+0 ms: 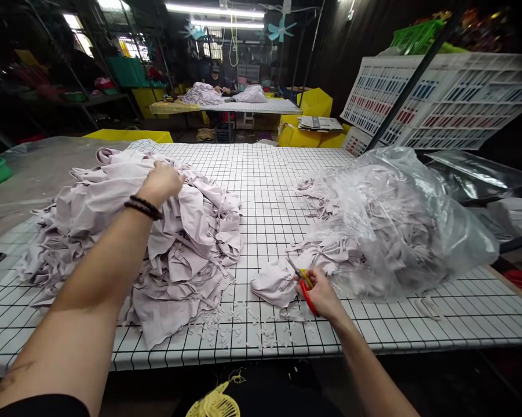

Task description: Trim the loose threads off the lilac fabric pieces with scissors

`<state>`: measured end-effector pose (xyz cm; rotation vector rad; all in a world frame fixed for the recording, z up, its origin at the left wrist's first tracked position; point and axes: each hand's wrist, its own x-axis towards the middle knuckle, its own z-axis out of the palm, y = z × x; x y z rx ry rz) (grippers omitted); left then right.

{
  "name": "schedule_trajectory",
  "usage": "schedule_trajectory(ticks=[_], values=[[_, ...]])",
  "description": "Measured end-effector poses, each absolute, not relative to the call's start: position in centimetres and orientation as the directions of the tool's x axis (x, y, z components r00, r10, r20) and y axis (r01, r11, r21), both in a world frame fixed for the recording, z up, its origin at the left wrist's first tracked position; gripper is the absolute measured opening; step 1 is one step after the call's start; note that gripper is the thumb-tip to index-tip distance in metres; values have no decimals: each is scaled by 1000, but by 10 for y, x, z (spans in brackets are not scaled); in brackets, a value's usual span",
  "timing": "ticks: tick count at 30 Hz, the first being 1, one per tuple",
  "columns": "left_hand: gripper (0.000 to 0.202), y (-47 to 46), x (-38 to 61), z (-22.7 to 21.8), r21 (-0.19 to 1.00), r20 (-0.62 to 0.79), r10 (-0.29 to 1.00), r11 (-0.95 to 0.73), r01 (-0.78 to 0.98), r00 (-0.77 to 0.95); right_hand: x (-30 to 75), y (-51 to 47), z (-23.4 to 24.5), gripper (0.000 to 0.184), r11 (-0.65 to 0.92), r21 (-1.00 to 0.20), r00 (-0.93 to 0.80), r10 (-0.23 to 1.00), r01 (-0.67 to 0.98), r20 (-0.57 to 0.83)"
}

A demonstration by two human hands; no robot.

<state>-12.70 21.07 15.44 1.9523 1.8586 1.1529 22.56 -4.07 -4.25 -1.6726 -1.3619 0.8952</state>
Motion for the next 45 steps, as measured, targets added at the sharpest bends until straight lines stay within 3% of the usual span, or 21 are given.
schedule_trajectory(ticks=[3, 6, 9, 11, 15, 18, 21, 24, 27, 31, 36, 39, 42, 45], values=[[28, 161, -83, 116, 516, 355, 934, -239, 822, 49, 206, -36, -43, 17, -64, -764, 133, 991, 642, 28], [31, 101, -27, 55, 608, 46, 871, -413, 678, 490, 198, -32, -44, 17, -46, -687, 133, 988, 725, 74], [30, 65, 8, 1, 675, -92, 791, -396, 622, 604, 208, -35, -47, 17, -95, -671, 187, 980, 735, 67], [27, 56, 14, -22, 702, -122, 771, -378, 603, 625, 224, -42, -51, 16, -163, -729, 238, 971, 665, 1], [30, 52, 5, -43, 742, -158, 762, -328, 584, 628, 261, -55, -59, 21, -288, -885, 382, 914, 366, -140], [34, 43, 2, -47, 740, -171, 789, -292, 606, 590, 273, -55, -61, 26, -294, -903, 446, 885, 312, -134], [19, 23, 9, -42, 727, -144, 827, -284, 625, 544, 264, -47, -58, 29, -261, -924, 447, 887, 278, -116], [9, -6, 22, -33, 693, 44, 841, -414, 590, 539, 243, -36, -54, 37, -228, -939, 407, 907, 258, -108], [8, -36, 33, -33, 652, 228, 731, -605, 456, 643, 223, -28, -53, 42, -219, -941, 311, 941, 257, -134], [13, -58, 35, -49, 688, 216, 617, -646, 331, 757, 211, -27, -53, 41, -238, -945, 164, 965, 224, -204], [25, -51, 16, -51, 730, 106, 685, -545, 411, 720, 222, -36, -15, 40, -199, -972, 140, 973, 124, -182], [17, -35, 4, -32, 801, 30, 719, -433, 413, 695, 233, -33, 35, 30, -5, -1000, 137, 991, 29, -1], [26, -16, -9, -4, 908, -39, 740, -254, 332, 672, 238, -14, 83, 24, 202, -979, 202, 958, 30, 204], [29, -2, -29, 19, 981, -91, 775, -38, 190, 625, 232, 17, 107, 27, 259, -966, 166, 952, 19, 258]])
